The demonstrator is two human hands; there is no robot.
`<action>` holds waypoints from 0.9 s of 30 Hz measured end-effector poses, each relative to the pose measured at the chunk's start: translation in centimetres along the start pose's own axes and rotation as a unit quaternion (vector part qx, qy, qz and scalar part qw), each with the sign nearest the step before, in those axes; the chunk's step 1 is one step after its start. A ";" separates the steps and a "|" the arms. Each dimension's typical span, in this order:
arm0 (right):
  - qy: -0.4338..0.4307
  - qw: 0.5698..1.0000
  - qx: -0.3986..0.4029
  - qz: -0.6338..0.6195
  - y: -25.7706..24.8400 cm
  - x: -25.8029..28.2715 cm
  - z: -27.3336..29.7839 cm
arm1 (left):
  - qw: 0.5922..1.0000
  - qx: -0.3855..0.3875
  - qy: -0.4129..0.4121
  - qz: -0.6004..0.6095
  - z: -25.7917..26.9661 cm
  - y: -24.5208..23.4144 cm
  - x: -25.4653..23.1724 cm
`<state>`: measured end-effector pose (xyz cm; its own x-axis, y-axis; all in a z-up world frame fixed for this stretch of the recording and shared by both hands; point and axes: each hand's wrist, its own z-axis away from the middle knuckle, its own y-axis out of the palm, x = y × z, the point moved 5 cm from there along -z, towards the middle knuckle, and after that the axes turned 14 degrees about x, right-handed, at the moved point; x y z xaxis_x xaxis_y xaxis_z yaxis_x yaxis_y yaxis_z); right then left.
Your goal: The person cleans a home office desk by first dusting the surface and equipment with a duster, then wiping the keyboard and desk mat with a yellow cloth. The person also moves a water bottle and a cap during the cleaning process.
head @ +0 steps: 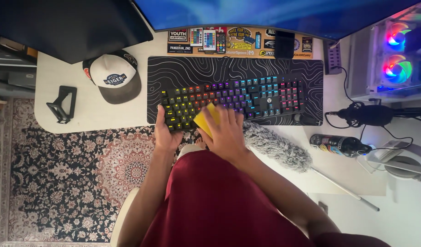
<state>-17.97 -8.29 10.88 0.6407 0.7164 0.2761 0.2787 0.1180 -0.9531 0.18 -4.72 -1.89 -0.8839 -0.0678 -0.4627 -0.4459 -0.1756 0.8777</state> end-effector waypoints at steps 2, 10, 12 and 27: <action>-0.009 1.000 0.005 -0.012 -0.2 -0.1 1.1 | 1.000 -0.001 0.000 0.002 0.0 -0.4 0.1; 0.045 0.998 -0.030 0.020 -0.8 -3.3 1.0 | 1.000 0.002 -0.011 0.010 -0.4 -0.2 0.1; 0.053 0.998 -0.036 0.023 -1.0 -3.5 1.6 | 1.000 0.010 -0.013 0.012 -0.5 -0.1 0.1; 0.106 0.992 -0.059 0.044 -2.0 -6.9 2.9 | 0.999 0.037 0.003 0.022 -0.8 -1.1 -0.2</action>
<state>-25.02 -11.46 10.54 0.7995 0.5575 0.2236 0.2878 -0.0288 -0.9572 0.94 -5.32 -2.83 -0.9022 -0.0795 -0.4240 -0.4159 -0.1001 0.9039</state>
